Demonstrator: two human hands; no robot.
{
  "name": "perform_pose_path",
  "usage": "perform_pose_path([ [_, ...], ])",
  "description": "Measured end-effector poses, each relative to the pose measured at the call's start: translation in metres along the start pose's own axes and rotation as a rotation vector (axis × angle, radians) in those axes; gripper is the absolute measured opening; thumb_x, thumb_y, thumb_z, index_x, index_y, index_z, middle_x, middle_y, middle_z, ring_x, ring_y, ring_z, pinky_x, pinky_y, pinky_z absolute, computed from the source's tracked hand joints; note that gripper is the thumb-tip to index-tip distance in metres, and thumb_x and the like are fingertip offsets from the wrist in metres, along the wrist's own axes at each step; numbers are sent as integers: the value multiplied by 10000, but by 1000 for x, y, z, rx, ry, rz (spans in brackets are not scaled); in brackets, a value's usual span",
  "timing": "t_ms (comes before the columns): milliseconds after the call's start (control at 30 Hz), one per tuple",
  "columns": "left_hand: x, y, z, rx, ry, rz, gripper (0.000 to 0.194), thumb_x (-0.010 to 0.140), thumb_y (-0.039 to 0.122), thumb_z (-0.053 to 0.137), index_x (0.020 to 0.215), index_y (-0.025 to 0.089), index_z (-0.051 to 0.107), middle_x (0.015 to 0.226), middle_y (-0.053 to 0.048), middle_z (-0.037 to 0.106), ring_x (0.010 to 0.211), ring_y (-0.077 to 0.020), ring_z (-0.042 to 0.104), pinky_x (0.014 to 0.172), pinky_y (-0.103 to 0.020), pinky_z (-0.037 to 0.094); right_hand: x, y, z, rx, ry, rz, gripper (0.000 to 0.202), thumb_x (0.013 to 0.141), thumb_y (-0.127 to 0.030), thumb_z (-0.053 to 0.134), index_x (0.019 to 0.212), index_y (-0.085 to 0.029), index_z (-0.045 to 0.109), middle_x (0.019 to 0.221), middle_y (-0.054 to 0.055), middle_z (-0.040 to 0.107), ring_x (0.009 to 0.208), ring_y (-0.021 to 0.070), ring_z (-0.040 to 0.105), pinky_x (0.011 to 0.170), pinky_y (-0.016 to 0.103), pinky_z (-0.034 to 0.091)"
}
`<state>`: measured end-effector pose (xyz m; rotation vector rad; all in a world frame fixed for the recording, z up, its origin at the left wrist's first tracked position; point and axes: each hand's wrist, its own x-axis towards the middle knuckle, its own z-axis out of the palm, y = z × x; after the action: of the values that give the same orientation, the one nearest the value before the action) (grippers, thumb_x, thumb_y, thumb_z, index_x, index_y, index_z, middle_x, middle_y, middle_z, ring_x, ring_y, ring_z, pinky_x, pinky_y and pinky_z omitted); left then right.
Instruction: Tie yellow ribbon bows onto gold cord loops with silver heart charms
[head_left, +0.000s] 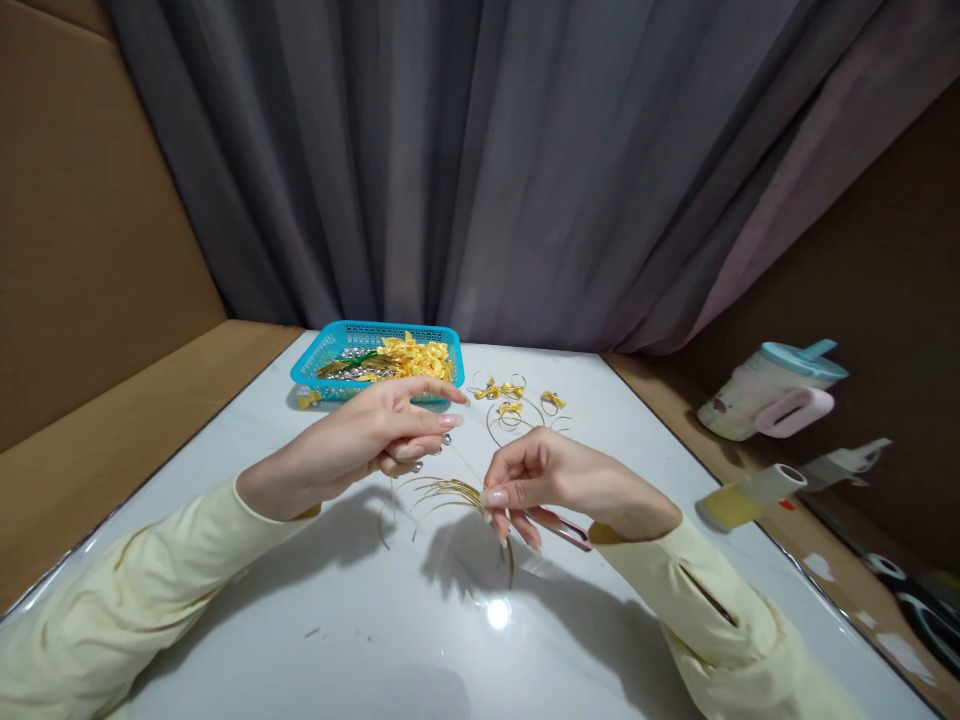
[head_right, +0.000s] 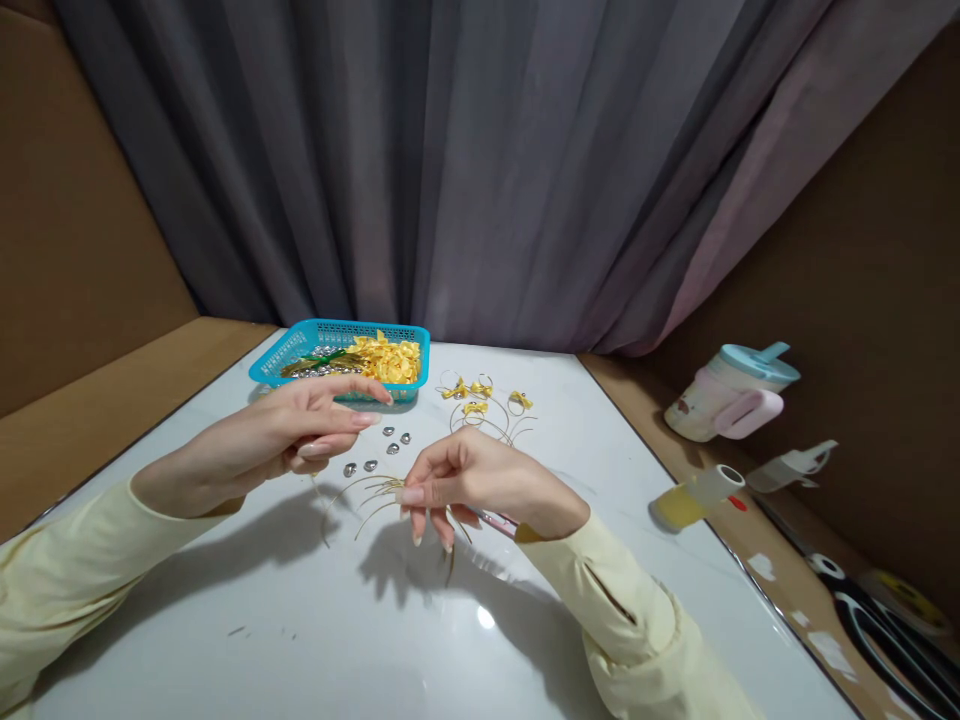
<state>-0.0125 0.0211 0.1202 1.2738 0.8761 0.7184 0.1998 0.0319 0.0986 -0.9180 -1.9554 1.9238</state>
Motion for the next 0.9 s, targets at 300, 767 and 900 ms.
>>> perform_pose_path([
  [300, -1, 1, -2, 4, 20, 8, 269, 797, 237, 610, 1040, 188, 504, 465, 102, 312, 412, -47, 151, 369, -153, 139, -6, -3, 3, -71, 66, 27, 178, 733, -229, 627, 608, -116, 570, 490, -25, 569, 325, 28, 419, 306, 138, 297],
  [767, 3, -1, -13, -37, -34, 7, 247, 817, 187, 609, 1030, 207, 486, 443, 106, 335, 407, -38, 142, 366, -166, 114, -11, -8, 5, -107, 44, -21, 178, 809, -183, 560, 654, -102, 596, 564, -2, 595, 373, 24, 452, 324, 127, 302],
  [900, 3, 0, -14, -34, -46, 5, 221, 826, 194, 602, 1017, 206, 491, 447, 104, 339, 408, -36, 149, 366, -163, 116, -11, -7, 4, -119, 30, -35, 192, 829, -211, 564, 723, -83, 659, 728, 56, 675, 410, 24, 514, 313, 119, 295],
])
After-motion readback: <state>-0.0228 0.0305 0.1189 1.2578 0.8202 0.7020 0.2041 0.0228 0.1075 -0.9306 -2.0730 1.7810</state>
